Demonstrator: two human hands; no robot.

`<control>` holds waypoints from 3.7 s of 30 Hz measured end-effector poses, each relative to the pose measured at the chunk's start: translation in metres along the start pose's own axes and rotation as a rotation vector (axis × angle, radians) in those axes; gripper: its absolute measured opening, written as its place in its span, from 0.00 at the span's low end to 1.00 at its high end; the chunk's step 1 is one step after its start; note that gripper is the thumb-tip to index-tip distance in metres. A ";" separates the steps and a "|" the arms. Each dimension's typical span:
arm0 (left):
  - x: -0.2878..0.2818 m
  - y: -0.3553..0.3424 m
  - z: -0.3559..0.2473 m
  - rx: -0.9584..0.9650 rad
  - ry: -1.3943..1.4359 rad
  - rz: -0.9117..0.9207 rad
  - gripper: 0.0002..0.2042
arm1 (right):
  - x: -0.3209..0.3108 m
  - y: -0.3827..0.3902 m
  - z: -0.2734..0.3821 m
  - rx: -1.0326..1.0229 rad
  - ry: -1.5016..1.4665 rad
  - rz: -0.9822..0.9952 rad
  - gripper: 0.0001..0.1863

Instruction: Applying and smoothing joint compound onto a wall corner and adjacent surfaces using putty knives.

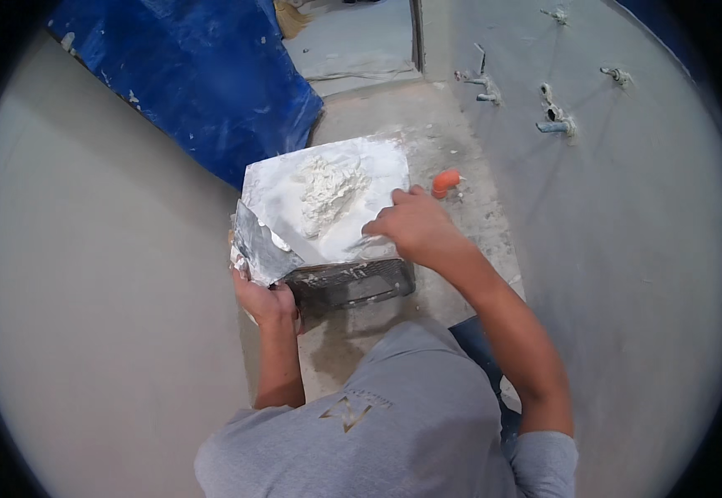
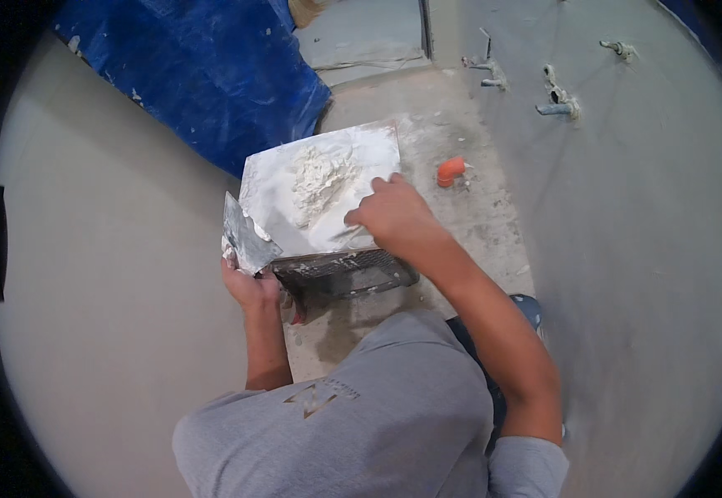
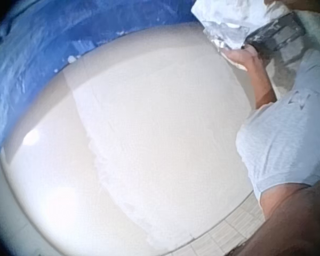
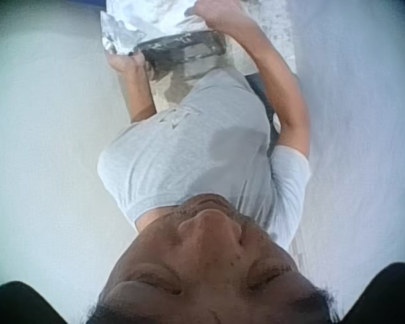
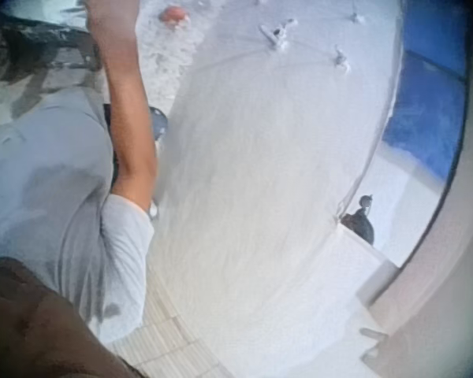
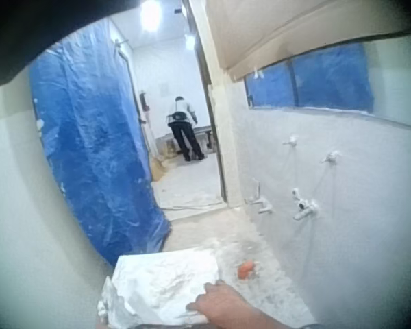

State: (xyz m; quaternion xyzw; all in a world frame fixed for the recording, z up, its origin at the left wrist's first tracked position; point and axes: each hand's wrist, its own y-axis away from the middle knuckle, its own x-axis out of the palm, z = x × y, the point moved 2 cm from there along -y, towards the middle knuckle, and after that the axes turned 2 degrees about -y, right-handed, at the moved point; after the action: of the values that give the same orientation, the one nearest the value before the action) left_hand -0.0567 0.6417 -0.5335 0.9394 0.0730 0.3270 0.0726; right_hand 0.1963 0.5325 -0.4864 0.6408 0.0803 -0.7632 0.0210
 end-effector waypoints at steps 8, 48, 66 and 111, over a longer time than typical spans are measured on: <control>0.031 0.068 0.083 -0.321 -0.159 0.344 0.15 | -0.016 0.103 -0.002 0.323 -1.157 -0.685 0.21; 0.112 0.319 0.192 -1.368 -0.378 1.343 0.16 | 0.074 0.402 0.024 0.571 -1.835 -1.703 0.22; 0.137 0.457 0.194 -1.308 -0.851 2.021 0.18 | -0.042 0.522 0.192 1.065 0.377 -0.386 0.16; 0.098 0.440 0.240 -1.340 -0.347 1.371 0.13 | 0.047 0.534 0.177 1.504 0.189 -0.642 0.32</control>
State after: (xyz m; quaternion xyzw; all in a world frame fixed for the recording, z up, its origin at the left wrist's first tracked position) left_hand 0.2089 0.2077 -0.5790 0.5772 -0.7025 0.1293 0.3956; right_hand 0.0880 -0.0172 -0.5539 0.4910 -0.2718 -0.5250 -0.6398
